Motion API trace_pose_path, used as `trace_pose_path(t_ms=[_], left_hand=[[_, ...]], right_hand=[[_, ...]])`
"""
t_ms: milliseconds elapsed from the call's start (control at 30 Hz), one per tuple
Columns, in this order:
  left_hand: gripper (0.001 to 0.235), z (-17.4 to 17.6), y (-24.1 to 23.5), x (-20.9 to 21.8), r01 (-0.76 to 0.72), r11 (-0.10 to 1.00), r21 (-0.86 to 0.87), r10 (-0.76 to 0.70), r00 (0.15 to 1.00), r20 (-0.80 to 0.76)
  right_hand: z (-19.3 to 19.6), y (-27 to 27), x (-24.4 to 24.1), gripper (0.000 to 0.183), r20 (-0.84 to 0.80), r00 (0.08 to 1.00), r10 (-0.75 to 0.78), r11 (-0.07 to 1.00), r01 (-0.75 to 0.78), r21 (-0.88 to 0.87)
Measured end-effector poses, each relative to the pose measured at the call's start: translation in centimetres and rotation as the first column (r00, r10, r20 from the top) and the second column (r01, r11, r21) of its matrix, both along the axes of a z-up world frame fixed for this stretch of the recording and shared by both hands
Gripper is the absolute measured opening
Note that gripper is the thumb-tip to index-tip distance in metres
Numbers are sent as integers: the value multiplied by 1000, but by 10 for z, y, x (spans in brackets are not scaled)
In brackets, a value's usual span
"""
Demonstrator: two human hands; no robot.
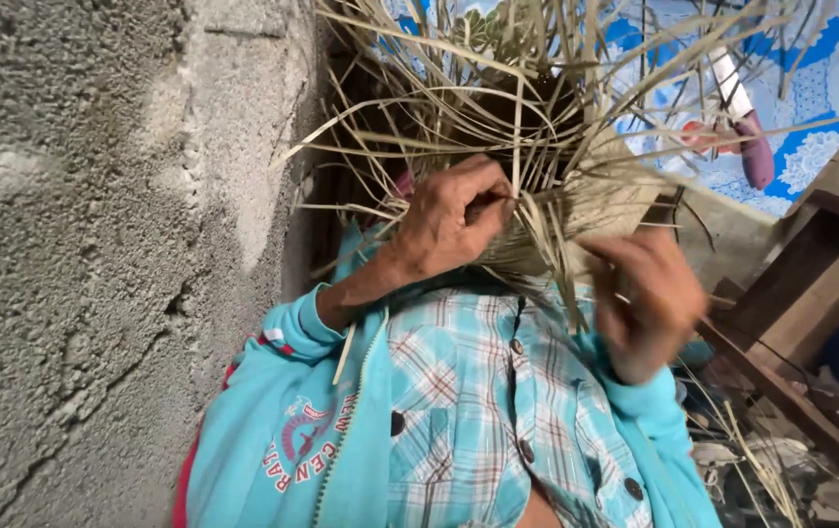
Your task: The person sits on the floor and weaves a basket using dried palm leaves. They interlace the leaves by hand, shaping the basket's rim and sides. The process is continuous and repetitive, focusing on the manual manipulation of the leaves.
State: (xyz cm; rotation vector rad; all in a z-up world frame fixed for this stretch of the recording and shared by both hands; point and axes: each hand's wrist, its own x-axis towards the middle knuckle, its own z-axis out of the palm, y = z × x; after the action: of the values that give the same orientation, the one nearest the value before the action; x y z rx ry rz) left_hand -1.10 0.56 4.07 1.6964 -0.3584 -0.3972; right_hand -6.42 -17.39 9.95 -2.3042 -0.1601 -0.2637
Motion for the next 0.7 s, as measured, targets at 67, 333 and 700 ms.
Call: trace_pose_path(t_ms=[67,333,700], left_hand=[[6,-15,-3,-7,-81,995,-56,85,994,74],[8,6,2,-9,-137,988,72,112,957,269],[7,10,0,-9,-58,977,207,-20,934,357]], right_hand=[[-6,9,18,17,-72,978,194,979,-198,-47],[-4,30,47,7,-187,940,287,957,-270,109],[-16,25,36,7,-90,962,258,966,-255,40]])
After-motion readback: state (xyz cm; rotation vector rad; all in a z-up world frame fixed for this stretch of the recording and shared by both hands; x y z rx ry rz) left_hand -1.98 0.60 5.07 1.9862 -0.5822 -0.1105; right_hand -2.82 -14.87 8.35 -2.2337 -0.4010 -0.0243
